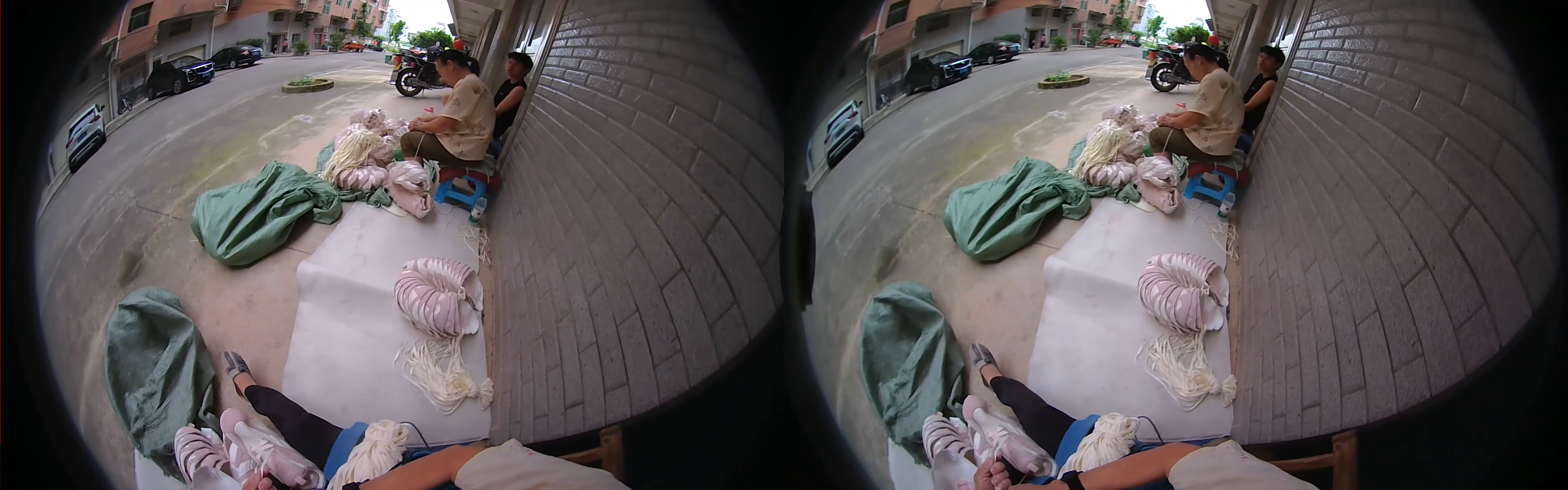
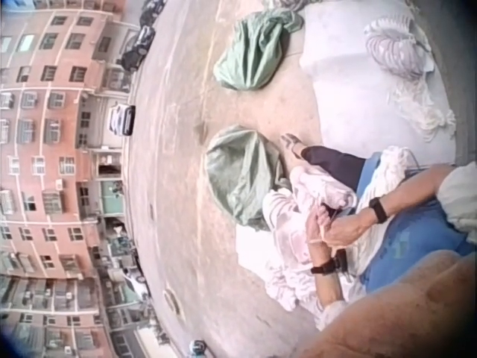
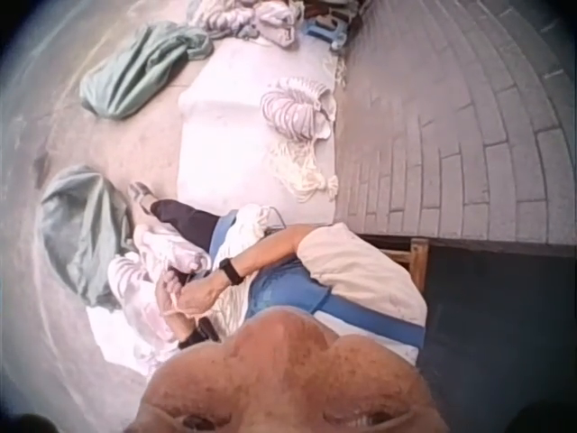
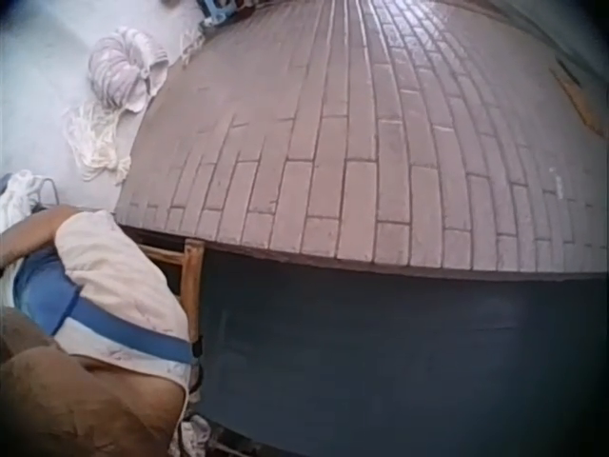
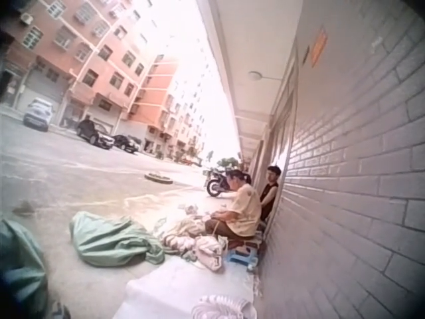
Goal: The recorder is threading laces through the eyelets of shoe uppers.
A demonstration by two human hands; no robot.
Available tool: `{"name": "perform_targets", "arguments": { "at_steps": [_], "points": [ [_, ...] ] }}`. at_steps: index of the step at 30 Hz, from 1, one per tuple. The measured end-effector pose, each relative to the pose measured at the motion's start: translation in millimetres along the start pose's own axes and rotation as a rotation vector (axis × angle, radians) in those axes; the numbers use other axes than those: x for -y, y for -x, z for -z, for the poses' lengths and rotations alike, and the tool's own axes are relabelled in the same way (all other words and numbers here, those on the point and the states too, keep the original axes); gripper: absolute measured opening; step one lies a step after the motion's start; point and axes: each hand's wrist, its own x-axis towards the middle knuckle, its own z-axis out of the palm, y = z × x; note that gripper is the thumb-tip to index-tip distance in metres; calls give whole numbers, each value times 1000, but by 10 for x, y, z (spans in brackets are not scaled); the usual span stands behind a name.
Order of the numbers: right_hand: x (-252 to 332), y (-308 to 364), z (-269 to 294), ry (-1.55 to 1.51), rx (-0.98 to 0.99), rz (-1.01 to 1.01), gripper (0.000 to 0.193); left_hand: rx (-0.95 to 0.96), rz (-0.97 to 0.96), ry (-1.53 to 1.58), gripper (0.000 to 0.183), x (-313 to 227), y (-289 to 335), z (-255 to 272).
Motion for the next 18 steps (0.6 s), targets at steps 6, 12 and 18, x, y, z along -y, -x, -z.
{"name": "perform_targets", "arguments": {
  "at_steps": [6, 12, 18],
  "points": [
    [227, 124, 222, -195, -77, 80, 21, -41, 139, 139, 22, -60, 817, -158],
    [156, 341, 421, -291, -114, -152, 23, -44, 268, 284, 23, -900, 1046, -716],
    [-269, 755, 668, -359, -376, -498, 25, -112, 562, 312, 17, -880, 1035, -765]
  ]
}}
